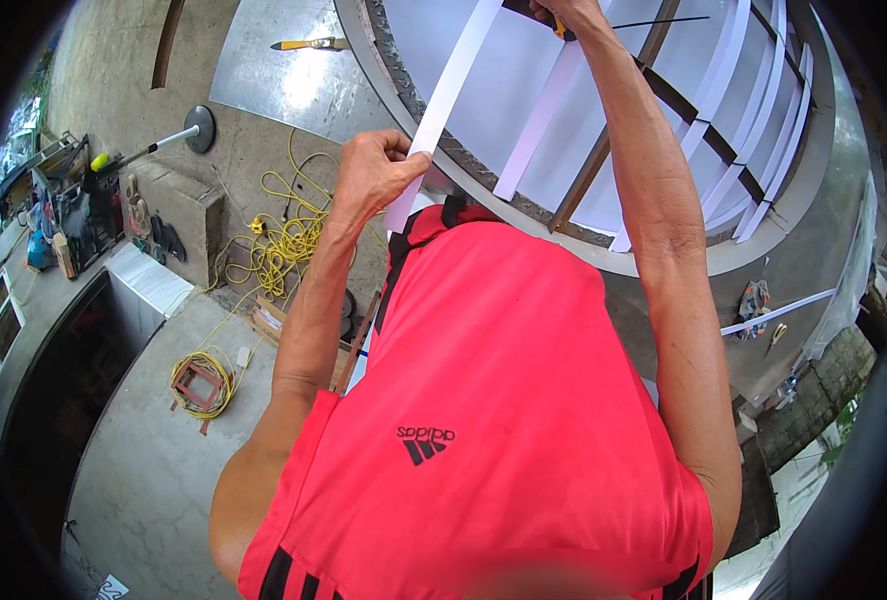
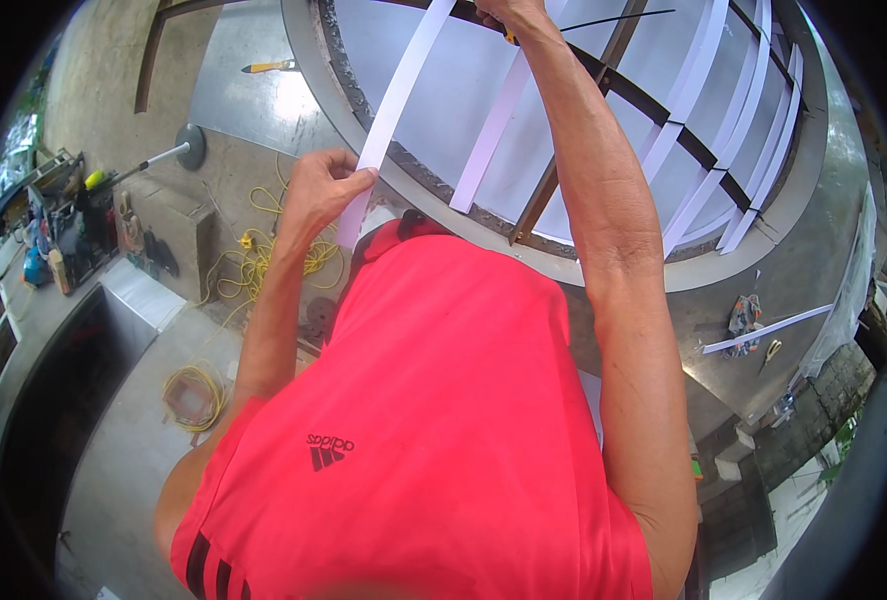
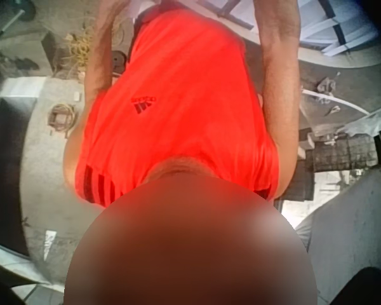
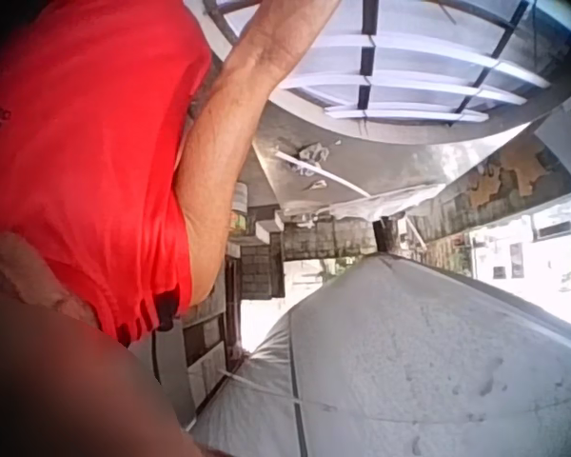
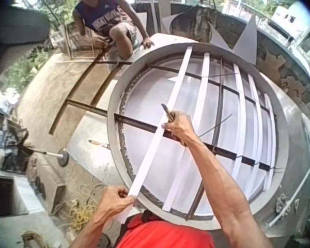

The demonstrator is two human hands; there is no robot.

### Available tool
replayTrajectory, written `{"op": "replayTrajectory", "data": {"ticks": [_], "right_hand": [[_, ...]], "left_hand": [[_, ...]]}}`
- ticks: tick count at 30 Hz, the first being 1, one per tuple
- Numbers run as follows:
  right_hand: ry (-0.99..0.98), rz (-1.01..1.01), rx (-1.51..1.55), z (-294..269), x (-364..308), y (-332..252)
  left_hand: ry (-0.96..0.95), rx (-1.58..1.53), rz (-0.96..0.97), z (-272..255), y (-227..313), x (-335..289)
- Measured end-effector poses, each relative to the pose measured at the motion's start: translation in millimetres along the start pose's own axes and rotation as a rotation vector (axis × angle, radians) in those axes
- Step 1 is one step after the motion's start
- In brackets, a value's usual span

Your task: Assembling a circular sign by measuring, cutting, and placing white vinyl or plastic strips onto a frame.

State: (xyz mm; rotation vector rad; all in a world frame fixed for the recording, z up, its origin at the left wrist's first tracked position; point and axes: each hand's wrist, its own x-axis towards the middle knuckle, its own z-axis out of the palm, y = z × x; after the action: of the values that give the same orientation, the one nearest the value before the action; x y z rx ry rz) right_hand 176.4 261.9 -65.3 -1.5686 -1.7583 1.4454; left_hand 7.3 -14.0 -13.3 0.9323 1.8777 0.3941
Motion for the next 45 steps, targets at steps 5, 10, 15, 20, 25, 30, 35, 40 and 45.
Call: {"op": "replayTrajectory", "data": {"ticks": [5,10,15,20,25,30,35,40,45], "right_hand": [[-0.001,-0.034,0.028,-0.5,-1.0,1.5],[-0.013,-0.028,0.046,-1.0,-1.9,0.8],[-0.009,-0.034,0.080,-2.1,-3.6,2.8],[0.010,-0.091,0.107,-2.4,-3.6,5.7],[-0.004,-0.083,0.077,-3.6,-2.9,5.6],[-0.005,-0.041,0.114,-2.7,-4.4,3.5],[-0.006,-0.026,0.102,-3.5,-4.8,2.7],[-0.021,-0.070,0.060,-3.9,-3.1,4.0],[-0.002,-0.044,0.069,-2.0,-2.9,3.8]], "left_hand": [[0.034,0.069,-0.003,5.0,2.1,0.3],[0.100,0.136,-0.021,12.0,5.2,-2.1],[0.101,0.004,-0.040,15.1,1.5,-3.7],[0.078,-0.017,-0.049,14.9,-3.3,-1.9],[0.059,-0.014,-0.044,13.0,-5.6,-2.1],[-0.071,-0.167,-0.046,3.6,-9.8,-0.7],[-0.126,-0.151,-0.060,-3.3,-12.0,2.8],[-0.091,-0.132,-0.043,-3.1,-11.3,3.1],[-0.105,-0.130,-0.025,-2.8,-10.0,1.5]]}}
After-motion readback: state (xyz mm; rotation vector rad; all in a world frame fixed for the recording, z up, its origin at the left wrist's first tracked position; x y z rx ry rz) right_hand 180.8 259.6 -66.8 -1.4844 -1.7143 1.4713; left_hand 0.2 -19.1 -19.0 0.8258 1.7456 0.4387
